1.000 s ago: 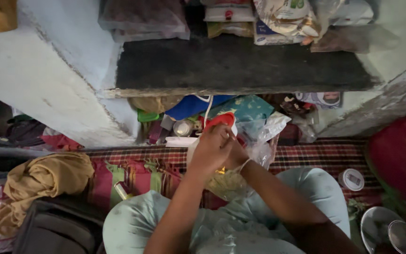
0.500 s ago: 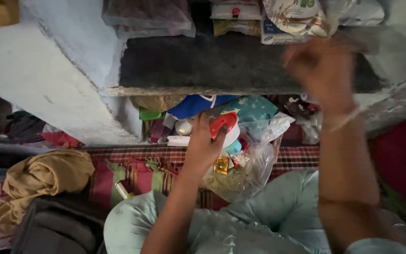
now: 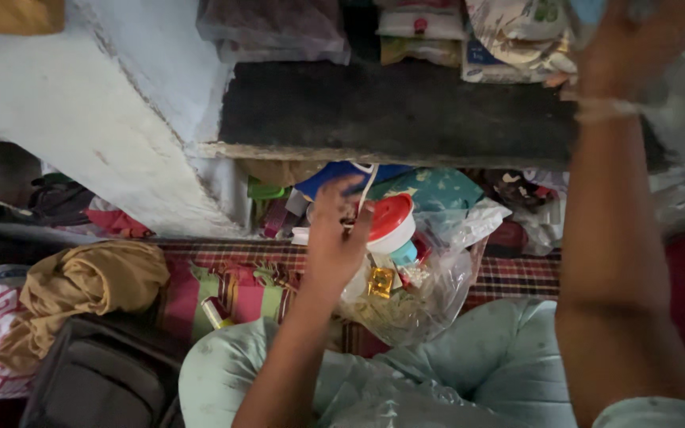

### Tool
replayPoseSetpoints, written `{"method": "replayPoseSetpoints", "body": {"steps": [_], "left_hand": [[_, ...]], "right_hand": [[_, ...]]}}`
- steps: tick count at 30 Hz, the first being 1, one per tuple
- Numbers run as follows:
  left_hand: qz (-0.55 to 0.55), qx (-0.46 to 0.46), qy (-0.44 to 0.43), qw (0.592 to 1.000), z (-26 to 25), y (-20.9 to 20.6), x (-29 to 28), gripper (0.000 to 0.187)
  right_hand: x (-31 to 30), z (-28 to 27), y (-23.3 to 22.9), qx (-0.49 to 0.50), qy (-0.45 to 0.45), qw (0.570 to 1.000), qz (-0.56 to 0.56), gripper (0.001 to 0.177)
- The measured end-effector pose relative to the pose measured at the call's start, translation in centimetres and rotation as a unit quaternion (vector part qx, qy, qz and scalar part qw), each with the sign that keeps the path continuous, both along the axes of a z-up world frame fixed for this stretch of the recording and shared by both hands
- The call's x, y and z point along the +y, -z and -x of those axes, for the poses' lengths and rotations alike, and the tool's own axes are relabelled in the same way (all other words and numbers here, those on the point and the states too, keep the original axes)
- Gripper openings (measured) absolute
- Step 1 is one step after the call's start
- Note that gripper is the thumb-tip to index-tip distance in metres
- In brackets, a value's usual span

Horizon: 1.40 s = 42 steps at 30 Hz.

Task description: The person handles and arranges various grocery items, containers, and small objects on a storage shelf while sitting on the floor.

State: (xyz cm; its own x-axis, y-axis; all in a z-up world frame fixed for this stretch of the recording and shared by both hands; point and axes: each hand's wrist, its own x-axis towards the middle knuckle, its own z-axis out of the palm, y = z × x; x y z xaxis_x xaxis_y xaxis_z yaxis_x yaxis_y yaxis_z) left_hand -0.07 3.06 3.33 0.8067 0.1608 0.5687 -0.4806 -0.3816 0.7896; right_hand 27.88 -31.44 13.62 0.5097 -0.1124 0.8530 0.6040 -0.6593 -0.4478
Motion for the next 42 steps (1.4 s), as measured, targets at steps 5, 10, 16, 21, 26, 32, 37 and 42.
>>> {"method": "replayPoseSetpoints", "body": {"steps": [5, 10, 16, 21, 26, 32, 37, 42], "left_hand": [[0.245, 0.126, 0.081, 0.958, -0.6, 2.3, 0.1, 0.038], [0.174, 0.278, 0.079, 0.941, -1.4, 4.1, -1.5, 0.052], [-0.13, 0.279, 0.072, 0.949, -1.9, 9.3, -2.1, 0.069], [-0.05, 0.302, 0.06, 0.95, -2.2, 10.0, -1.5, 0.074], [-0.049, 0.201, 0.049, 0.977, -2.4, 9.3, -0.7, 0.062], [0.043, 0.192, 0.107, 0.975, -1.9, 4.2, 0.3, 0.047], [0.18, 0.001, 0.169, 0.969, -6.8, -0.6, 4.2, 0.038], [0.228, -0.196, 0.155, 0.941, -18.5, -5.5, 9.4, 0.049]], "right_hand": [[-1.0, 13.9, 4.8, 0.104, -0.366, 0.854, -0.354, 0.023], [-0.5, 17.6, 16.7, 0.393, -0.39, 0.776, -0.302, 0.018], [1.2, 14.8, 31.6, 0.557, -0.306, 0.606, -0.478, 0.027], [0.6, 13.7, 33.5, 0.587, -0.205, 0.617, -0.482, 0.034], [0.4, 14.9, 31.7, 0.634, -0.087, 0.746, -0.184, 0.049], [4.3, 17.6, 17.4, 0.501, 0.034, 0.818, 0.28, 0.045], [10.6, 18.0, 3.3, 0.33, -0.152, 0.916, 0.169, 0.035], [17.5, 12.0, -3.8, 0.25, -0.567, 0.778, -0.102, 0.034]]}}
